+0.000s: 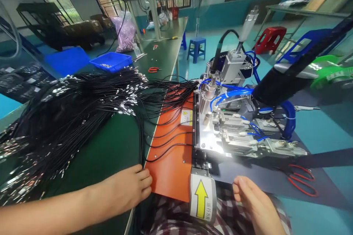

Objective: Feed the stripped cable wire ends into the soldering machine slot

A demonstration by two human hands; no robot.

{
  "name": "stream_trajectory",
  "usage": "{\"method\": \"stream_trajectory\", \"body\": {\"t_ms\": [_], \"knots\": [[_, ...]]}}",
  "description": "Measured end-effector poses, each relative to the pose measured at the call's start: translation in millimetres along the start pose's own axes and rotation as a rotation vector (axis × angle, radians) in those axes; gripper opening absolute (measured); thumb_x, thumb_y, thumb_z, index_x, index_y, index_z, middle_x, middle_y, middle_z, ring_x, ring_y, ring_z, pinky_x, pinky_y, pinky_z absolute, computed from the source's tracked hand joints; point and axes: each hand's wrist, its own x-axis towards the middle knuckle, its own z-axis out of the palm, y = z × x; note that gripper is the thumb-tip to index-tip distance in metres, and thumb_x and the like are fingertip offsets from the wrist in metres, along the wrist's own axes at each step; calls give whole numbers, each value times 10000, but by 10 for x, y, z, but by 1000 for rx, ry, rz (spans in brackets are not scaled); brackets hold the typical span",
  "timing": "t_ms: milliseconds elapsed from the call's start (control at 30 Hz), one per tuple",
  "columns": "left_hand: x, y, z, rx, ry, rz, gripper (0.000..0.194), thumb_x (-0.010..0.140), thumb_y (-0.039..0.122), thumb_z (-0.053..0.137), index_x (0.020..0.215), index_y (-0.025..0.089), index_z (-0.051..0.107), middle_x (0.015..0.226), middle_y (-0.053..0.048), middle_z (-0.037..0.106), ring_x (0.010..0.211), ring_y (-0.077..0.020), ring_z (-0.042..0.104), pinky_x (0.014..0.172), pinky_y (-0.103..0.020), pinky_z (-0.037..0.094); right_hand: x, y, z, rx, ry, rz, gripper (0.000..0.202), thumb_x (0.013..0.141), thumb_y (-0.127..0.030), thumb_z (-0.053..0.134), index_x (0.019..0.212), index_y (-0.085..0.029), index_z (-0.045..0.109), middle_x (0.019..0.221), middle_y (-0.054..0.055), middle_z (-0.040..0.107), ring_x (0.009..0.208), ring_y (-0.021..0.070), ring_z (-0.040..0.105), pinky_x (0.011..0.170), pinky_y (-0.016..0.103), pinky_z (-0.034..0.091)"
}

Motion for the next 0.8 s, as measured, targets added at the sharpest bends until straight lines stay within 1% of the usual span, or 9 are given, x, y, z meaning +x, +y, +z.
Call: {"method": "stream_trajectory", "body": {"t_ms": [100, 200, 267, 333, 433, 500, 533, 667, 800], "knots": [[94, -129, -101, 47, -117, 245, 247, 683, -4, 564, 774, 223, 592, 784, -41, 614, 782, -204, 567, 760, -308, 420, -31, -101, 23, -13, -19, -18, 357, 736, -566, 630, 710, -211, 600, 650, -4, 522, 584, 153, 454, 499, 232, 378], [225, -251, -309, -40, -160, 263, 209, 761, 23, 517, 766, 224, 574, 778, -36, 606, 769, -202, 553, 751, -315, 421, -69, -190, -11, -40, -8, -61, 384, 721, -592, 621, 653, -216, 588, 605, -4, 504, 554, 160, 447, 483, 245, 384], [314, -306, -423, -180, -107, 217, 213, 820, 44, 449, 842, 218, 570, 827, -39, 618, 788, -193, 550, 754, -311, 425, -95, -223, -45, -64, 19, -100, 388, 722, -592, 616, 630, -216, 585, 586, -1, 513, 542, 162, 459, 496, 252, 400], [412, -310, -456, -330, 69, 77, 237, 866, 55, 377, 931, 204, 550, 884, -46, 623, 817, -179, 554, 762, -303, 430, -133, -244, -44, -75, 37, -139, 339, 723, -551, 640, 671, -218, 607, 602, 2, 544, 550, 162, 488, 529, 254, 426], [570, -211, -324, -440, 327, -118, 207, 906, 109, 355, 961, 199, 533, 904, -45, 625, 840, -165, 570, 776, -303, 435, -208, -284, 80, -34, -49, -165, 293, 683, -427, 724, 879, -222, 650, 697, 14, 604, 584, 164, 538, 545, 256, 456], [659, -112, -160, -417, 414, -162, 184, 907, 135, 374, 938, 199, 543, 879, -42, 637, 835, -167, 583, 782, -317, 435, -239, -324, 219, 41, -187, -201, 382, 690, -338, 728, 1039, -227, 621, 767, 20, 623, 571, 150, 541, 542, 262, 467], [692, -68, -74, -396, 443, -172, 174, 905, 142, 385, 930, 198, 548, 868, -43, 643, 830, -170, 589, 784, -325, 435, -243, -344, 287, 85, -229, -221, 383, 703, -295, 717, 1063, -225, 610, 794, 20, 626, 579, 140, 544, 577, 268, 478], [717, 61, 189, -350, 478, -133, 141, 886, 135, 450, 965, 200, 547, 858, -38, 648, 811, -172, 593, 800, -340, 431, -208, -380, 412, 146, -241, -237, 181, 746, -233, 675, 919, -195, 639, 773, 14, 629, 642, 141, 588, 645, 270, 476], [629, 212, 276, -429, 443, -104, 155, 887, 134, 472, 1008, 209, 534, 860, -40, 626, 798, -170, 584, 746, -308, 441, -204, -378, 328, 124, -195, -226, 115, 762, -254, 672, 851, -188, 639, 686, -8, 612, 621, 137, 585, 595, 244, 455]]}}
